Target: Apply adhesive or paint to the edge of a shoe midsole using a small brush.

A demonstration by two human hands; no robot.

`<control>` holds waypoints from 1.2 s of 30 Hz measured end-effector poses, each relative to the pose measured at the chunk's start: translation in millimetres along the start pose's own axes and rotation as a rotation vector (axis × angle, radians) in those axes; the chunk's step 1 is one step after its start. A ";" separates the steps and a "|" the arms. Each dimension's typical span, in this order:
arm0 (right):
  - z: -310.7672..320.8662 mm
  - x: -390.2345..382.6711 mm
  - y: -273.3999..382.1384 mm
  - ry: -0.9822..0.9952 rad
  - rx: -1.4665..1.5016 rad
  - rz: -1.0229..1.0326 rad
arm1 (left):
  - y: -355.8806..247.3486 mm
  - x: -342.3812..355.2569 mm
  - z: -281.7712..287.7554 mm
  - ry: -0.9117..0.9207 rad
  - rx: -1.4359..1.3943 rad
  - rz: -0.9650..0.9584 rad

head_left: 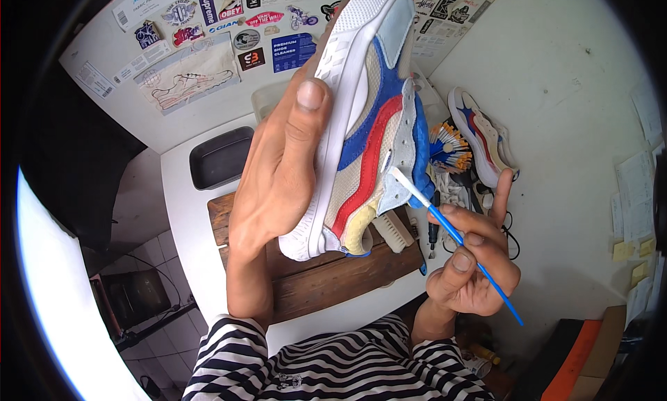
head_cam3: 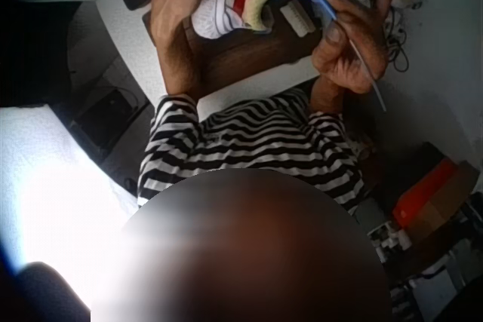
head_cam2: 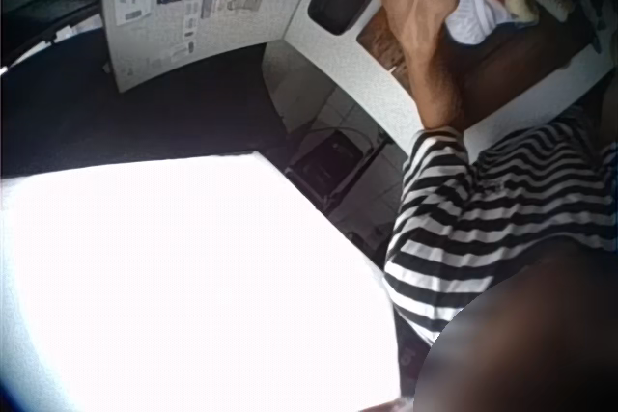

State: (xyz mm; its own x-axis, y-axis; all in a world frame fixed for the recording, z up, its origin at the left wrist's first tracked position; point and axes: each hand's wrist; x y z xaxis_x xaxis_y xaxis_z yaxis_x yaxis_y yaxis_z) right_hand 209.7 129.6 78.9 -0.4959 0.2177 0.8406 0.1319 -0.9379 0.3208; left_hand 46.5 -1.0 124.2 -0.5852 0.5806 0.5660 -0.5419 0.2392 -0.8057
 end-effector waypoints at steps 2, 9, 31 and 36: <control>-0.2 -0.1 -0.2 0.016 0.000 0.006 | 9.2 0.6 -3.8 0.009 0.078 0.064; 2.3 3.2 2.2 -0.012 -0.020 -0.002 | 41.7 -4.0 -5.1 -0.057 -0.003 0.129; 1.1 3.5 2.4 0.003 -0.050 0.023 | 47.2 -3.6 -6.7 -0.029 -0.032 0.064; 3.3 2.7 4.6 -0.023 -0.066 0.007 | 46.5 -3.8 -6.0 -0.033 0.002 0.094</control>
State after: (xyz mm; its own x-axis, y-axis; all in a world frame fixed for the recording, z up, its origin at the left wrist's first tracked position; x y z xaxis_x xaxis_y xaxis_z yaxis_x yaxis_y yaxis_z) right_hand 211.7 126.8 84.0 -0.4754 0.2168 0.8526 0.0781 -0.9549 0.2864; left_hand 27.1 12.6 83.6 -0.6532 0.5746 0.4932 -0.4845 0.1833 -0.8554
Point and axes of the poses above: each hand's wrist, its own x-axis towards the middle knuckle, its own z-axis out of the back of the hand, y = z × x, and after that the axes turned 9 degrees about -z, right-handed
